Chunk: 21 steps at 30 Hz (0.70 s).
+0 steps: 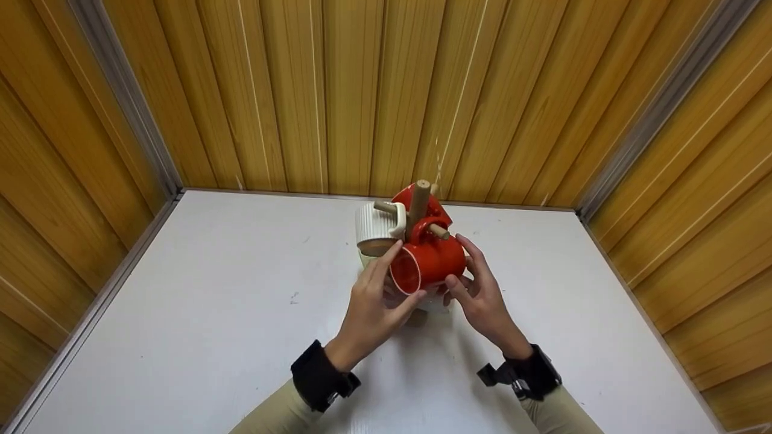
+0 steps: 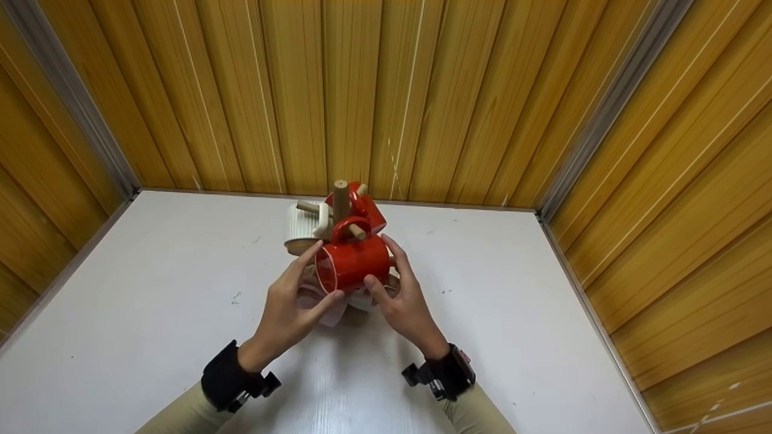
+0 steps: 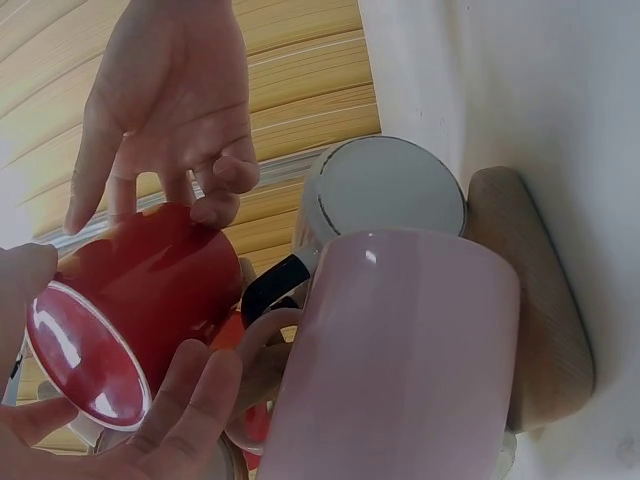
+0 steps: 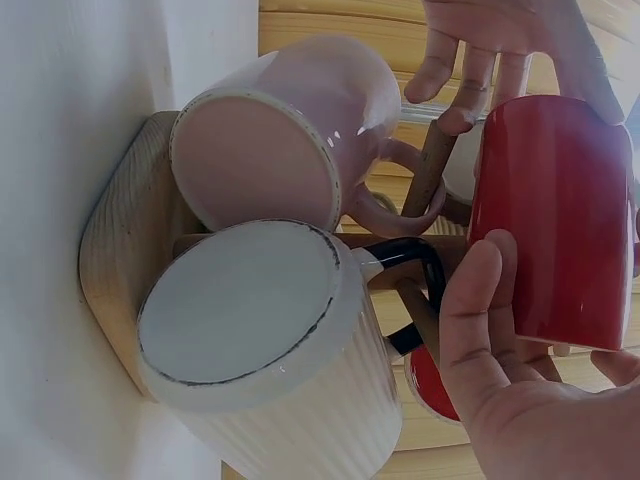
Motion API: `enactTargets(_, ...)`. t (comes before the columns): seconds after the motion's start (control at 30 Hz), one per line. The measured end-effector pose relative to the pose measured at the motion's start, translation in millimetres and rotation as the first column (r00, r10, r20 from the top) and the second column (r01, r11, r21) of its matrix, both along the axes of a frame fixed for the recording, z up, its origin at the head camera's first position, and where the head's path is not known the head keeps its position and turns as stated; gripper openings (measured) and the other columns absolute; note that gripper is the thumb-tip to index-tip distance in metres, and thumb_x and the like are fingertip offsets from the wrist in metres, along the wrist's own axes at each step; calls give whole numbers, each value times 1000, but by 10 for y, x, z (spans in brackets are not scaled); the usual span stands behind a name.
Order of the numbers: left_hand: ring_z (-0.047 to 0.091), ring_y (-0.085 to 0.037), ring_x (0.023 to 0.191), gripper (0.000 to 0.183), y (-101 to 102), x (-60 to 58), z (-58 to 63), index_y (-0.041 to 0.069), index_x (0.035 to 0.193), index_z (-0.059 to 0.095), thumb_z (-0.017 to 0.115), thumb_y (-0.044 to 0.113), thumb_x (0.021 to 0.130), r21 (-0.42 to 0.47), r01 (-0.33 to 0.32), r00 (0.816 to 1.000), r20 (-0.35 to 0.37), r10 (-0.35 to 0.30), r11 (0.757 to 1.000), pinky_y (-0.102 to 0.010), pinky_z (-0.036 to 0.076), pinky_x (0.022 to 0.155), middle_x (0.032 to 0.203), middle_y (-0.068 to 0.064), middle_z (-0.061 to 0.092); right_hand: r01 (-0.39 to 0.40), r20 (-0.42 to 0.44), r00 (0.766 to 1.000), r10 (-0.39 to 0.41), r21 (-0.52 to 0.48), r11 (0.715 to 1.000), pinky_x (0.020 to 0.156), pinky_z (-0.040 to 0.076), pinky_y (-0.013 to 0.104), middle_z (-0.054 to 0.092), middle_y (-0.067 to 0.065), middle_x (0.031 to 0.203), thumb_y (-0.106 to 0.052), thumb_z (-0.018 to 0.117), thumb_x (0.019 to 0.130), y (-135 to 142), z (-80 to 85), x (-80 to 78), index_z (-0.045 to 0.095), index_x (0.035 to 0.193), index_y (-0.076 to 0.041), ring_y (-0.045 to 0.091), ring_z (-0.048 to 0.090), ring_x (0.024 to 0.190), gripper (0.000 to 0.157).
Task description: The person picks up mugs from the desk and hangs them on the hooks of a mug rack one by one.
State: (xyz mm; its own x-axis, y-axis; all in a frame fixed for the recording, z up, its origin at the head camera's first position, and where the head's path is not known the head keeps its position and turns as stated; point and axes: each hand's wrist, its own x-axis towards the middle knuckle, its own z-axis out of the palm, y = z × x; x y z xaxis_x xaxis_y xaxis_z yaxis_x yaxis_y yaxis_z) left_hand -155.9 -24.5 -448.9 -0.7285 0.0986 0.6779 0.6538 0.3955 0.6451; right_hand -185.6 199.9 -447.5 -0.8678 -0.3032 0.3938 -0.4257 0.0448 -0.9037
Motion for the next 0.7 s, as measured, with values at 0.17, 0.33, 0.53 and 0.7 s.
enactTargets(0.17,57,-15,119,80,-2,3,-5,13,157,41,78,41,92,-25,-16,1000,1,16,1000,-31,56,92,140,-5,60,10,-4,1000,-10,2,1000,68,61,38,53,19,132,-1,58,103,11,-1,-2,30,160,-25,38,68,86,68)
enactTargets(0.33,54,-18,130,81,-8,10,-15,12,158,39,77,42,92,-41,-16,1000,2,16,999,-37,51,104,144,-6,58,19,-7,1000,-19,2,1000,67,61,41,53,19,126,-3,59,103,32,-2,4,31,160,-23,41,68,85,67)
enactTargets(0.53,59,-24,116,80,-11,-2,-30,11,157,40,78,39,92,-37,-13,1000,-13,13,999,-36,57,91,140,-7,59,26,-11,1000,-26,0,1000,67,61,38,54,19,123,-4,60,103,49,12,-2,32,160,-22,43,68,83,66)
enactTargets(0.7,59,-26,109,80,-9,-11,-46,11,157,41,78,39,92,-35,-6,1000,-15,6,999,-35,57,83,138,-7,60,45,-11,999,-45,10,999,67,61,37,55,18,123,-5,61,103,71,7,4,33,159,-24,40,68,83,66)
